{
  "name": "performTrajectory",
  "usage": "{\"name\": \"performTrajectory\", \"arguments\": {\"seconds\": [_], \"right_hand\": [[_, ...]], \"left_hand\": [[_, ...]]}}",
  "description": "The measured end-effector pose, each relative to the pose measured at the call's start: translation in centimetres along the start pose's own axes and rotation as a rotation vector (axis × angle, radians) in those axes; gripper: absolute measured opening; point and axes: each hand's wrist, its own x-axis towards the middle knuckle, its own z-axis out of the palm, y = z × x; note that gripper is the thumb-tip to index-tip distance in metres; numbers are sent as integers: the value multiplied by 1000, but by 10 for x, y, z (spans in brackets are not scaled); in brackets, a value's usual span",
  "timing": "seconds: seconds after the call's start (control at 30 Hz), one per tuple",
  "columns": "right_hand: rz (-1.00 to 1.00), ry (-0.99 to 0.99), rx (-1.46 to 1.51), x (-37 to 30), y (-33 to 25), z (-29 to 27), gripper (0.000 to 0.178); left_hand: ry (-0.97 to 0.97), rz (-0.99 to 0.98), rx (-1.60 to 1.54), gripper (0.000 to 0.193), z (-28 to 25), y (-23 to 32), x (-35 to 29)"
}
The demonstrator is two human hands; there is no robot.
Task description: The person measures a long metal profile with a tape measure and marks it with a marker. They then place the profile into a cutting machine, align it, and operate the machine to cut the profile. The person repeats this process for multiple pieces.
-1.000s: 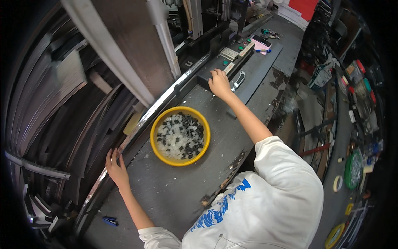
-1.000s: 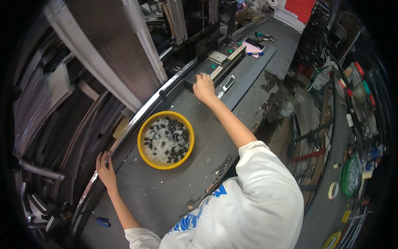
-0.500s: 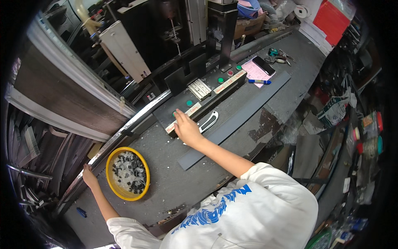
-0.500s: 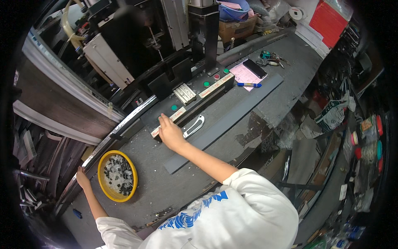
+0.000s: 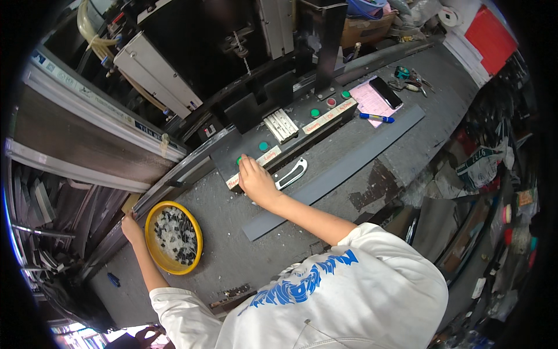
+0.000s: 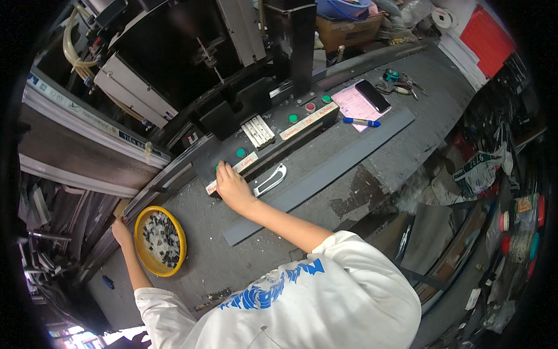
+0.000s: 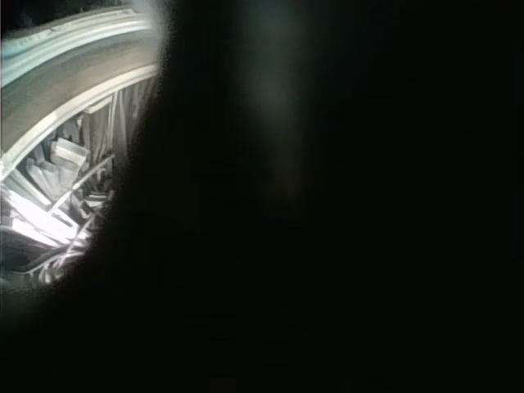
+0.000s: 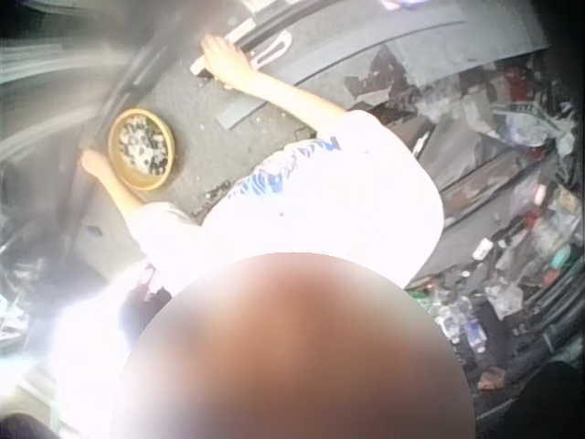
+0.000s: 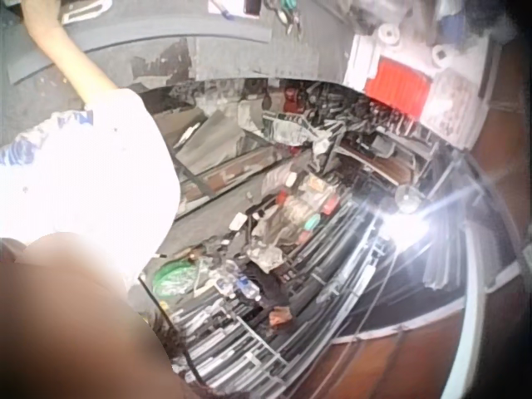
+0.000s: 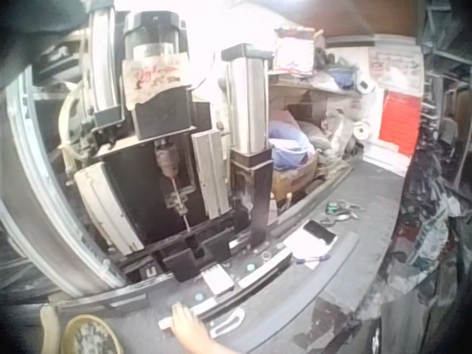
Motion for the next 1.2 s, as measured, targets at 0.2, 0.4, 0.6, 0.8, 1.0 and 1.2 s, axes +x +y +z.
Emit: {"name": "performTrajectory", "arguments": {"seconds": [0.2,0.4,0.6,0.8,1.0,1.2], "right_hand": [[65,37,85,3,8,-33,43],[202,22,92,0,31,-39,42],[161,-19,20,12,44,-47,28],[522,303,-241,31,156,-101,38],[434,226,-275,19,204,-102,34],[461,177,-214,15,205,-106,38]], "left_hand": [[31,53,121,22,-4,27,0],[55,-22,-6,22,-7,44,-4],[66,-77,-11,25,-1,54,-9],[110,-166,45,42,6,68,-18],[170,-253,21,48,15,82,-22],[203,-274,6,51,16,89,-25]]}}
